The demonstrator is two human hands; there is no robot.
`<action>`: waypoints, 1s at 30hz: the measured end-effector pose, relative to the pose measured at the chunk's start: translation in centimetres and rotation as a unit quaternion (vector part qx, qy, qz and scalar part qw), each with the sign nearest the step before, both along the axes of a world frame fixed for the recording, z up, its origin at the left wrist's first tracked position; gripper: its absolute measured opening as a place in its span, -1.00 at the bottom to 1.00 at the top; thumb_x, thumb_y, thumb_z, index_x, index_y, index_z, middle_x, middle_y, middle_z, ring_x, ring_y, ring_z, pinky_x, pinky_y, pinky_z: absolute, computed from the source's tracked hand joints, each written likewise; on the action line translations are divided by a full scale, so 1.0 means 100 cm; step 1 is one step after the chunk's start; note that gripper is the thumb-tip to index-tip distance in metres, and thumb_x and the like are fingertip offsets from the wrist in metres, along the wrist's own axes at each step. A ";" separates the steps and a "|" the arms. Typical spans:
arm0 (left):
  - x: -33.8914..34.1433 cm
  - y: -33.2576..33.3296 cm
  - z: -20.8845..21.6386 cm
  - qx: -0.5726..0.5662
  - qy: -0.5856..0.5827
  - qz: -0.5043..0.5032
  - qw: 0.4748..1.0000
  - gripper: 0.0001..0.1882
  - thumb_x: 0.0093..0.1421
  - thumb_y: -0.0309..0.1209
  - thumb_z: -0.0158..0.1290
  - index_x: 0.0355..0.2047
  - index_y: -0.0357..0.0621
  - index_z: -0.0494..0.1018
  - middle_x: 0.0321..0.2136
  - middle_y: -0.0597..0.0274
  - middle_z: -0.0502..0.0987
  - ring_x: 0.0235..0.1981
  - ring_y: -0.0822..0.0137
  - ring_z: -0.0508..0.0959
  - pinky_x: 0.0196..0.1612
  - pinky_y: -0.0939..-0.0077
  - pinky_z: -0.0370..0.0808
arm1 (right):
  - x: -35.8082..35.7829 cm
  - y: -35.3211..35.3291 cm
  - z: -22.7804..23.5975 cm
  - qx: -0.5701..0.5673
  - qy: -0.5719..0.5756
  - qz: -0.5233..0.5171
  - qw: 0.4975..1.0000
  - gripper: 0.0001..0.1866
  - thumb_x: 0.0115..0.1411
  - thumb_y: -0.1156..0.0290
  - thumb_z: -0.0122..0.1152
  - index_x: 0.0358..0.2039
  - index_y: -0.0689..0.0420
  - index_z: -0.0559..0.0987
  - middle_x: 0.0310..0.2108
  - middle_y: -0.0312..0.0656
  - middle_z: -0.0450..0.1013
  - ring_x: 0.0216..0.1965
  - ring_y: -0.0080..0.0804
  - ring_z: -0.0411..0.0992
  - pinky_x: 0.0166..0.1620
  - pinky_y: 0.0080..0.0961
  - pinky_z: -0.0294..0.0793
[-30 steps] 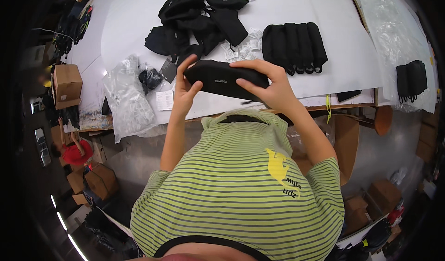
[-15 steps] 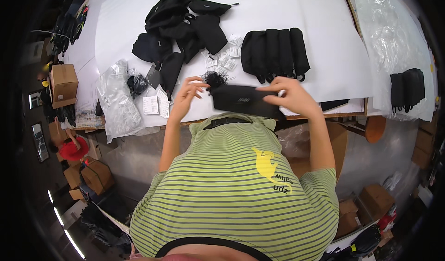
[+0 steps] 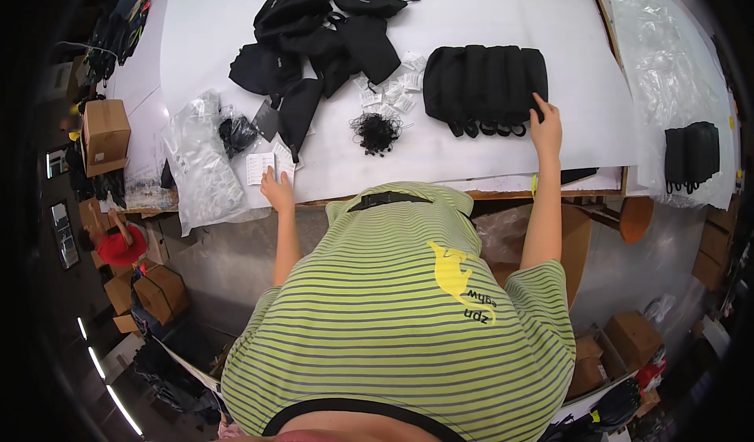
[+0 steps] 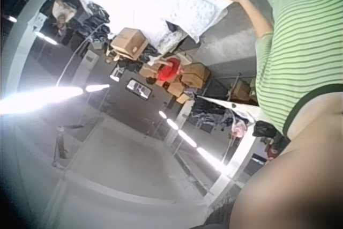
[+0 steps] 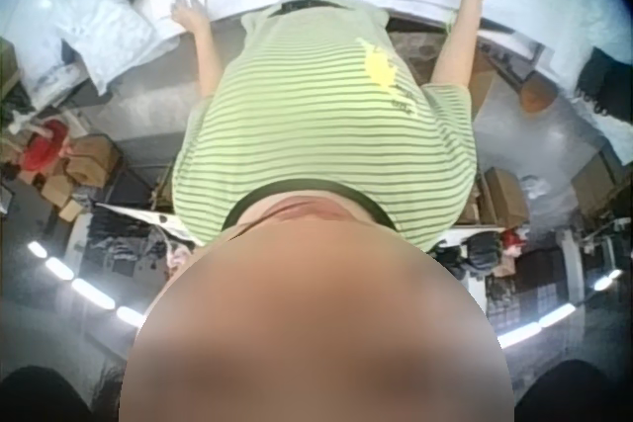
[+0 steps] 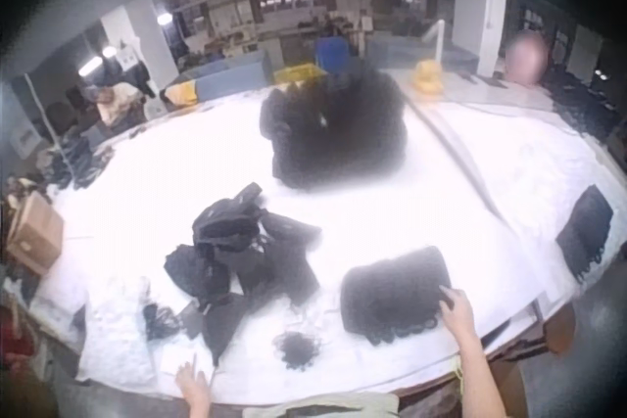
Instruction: Attaching adhesive labels to small black zippered pouches and organizing them into stacks.
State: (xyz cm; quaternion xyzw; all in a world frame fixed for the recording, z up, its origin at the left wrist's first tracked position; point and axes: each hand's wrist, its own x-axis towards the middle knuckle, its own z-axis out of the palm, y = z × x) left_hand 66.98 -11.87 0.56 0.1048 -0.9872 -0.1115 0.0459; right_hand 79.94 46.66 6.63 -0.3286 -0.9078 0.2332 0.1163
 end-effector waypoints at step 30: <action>-0.055 -0.077 -0.002 0.050 0.129 -0.100 0.985 -0.74 0.05 -0.43 0.04 -0.21 -0.17 0.41 -0.31 0.05 0.40 -0.26 0.10 0.41 -0.19 0.32 0.36 | 0.035 -0.167 -0.040 -0.322 -0.099 -0.098 0.937 -0.80 0.01 0.28 0.20 -0.42 0.12 0.59 -0.61 -0.21 0.47 -0.62 -0.39 0.42 -0.50 -0.51 0.38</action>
